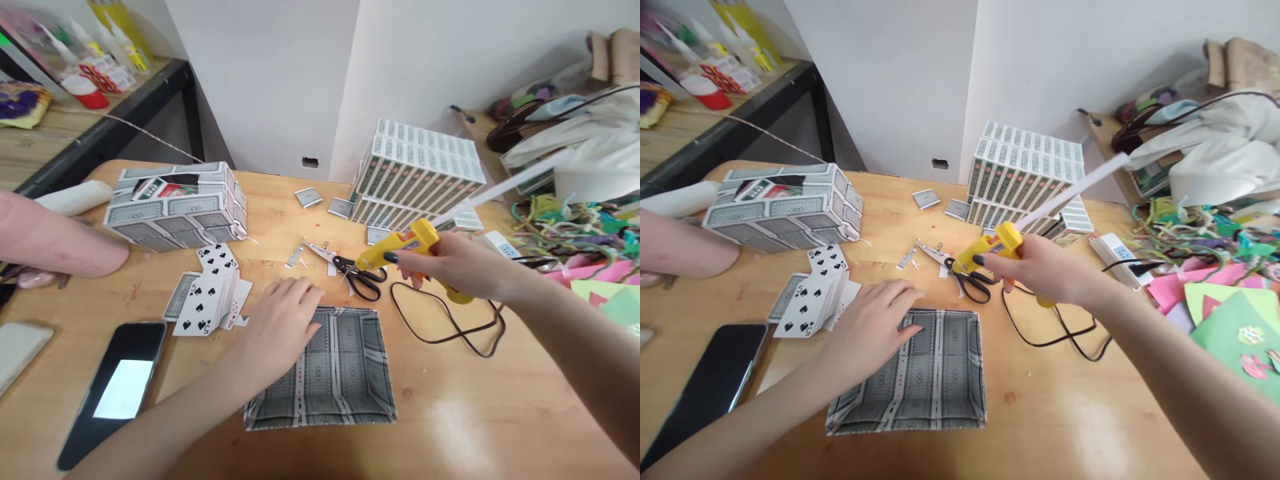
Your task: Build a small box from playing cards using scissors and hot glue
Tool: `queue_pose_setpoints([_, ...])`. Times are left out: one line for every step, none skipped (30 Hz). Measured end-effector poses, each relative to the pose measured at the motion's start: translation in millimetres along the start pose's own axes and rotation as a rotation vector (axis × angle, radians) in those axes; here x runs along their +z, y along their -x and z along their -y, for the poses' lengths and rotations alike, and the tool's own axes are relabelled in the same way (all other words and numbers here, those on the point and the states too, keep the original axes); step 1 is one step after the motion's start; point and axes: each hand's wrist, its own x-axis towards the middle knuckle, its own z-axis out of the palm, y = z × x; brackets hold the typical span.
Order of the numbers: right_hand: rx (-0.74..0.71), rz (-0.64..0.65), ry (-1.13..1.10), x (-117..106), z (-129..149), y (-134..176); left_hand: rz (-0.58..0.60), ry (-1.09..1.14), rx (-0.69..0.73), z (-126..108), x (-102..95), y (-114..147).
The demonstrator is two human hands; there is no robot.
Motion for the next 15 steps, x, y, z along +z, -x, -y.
queue_pose_setpoints([-0.012,-0.04,-0.075,2,-9,4,0.012,0.006,0.026,-1,0.8,-3])
queue_pose_setpoints([-0.028,-0.075,-0.149,5,-18,9,0.021,0.004,0.049,-2,2.1,-6])
queue_pose_setpoints([-0.038,-0.101,-0.214,9,-27,14,0.023,0.001,0.063,-2,3.8,-8])
queue_pose_setpoints([-0.024,-0.12,-0.269,13,-36,19,0.027,0.0,0.064,-3,5.5,-10])
queue_pose_setpoints([0.007,-0.161,-0.333,18,-45,24,0.032,0.004,0.054,-3,7.1,-12])
queue_pose_setpoints([0.046,-0.199,-0.406,23,-53,30,0.038,0.012,0.032,-3,8.2,-13])
queue_pose_setpoints([0.075,-0.279,-0.493,27,-60,36,0.047,0.022,0.001,-3,8.7,-14])
queue_pose_setpoints([0.094,-0.344,-0.589,32,-67,42,0.059,0.033,-0.031,-3,8.7,-14])
queue_pose_setpoints([0.11,-0.406,-0.689,36,-74,48,0.067,0.045,-0.062,-3,8.3,-15])
queue_pose_setpoints([0.122,-0.512,-0.782,41,-79,53,0.075,0.058,-0.09,-3,7.7,-15])
queue_pose_setpoints([0.136,-0.572,-0.862,45,-84,58,0.082,0.073,-0.114,-3,7.0,-15])
queue_pose_setpoints([0.146,-0.623,-0.93,48,-89,63,0.088,0.089,-0.134,-3,6.3,-16])
queue_pose_setpoints([0.157,-0.661,-0.983,52,-94,66,0.092,0.109,-0.15,-3,5.8,-16])
queue_pose_setpoints([0.172,-0.681,-1.022,55,-98,70,0.094,0.128,-0.163,-3,5.4,-16])
queue_pose_setpoints([0.185,-0.698,-1.052,57,-102,72,0.097,0.144,-0.172,-3,5.2,-17])
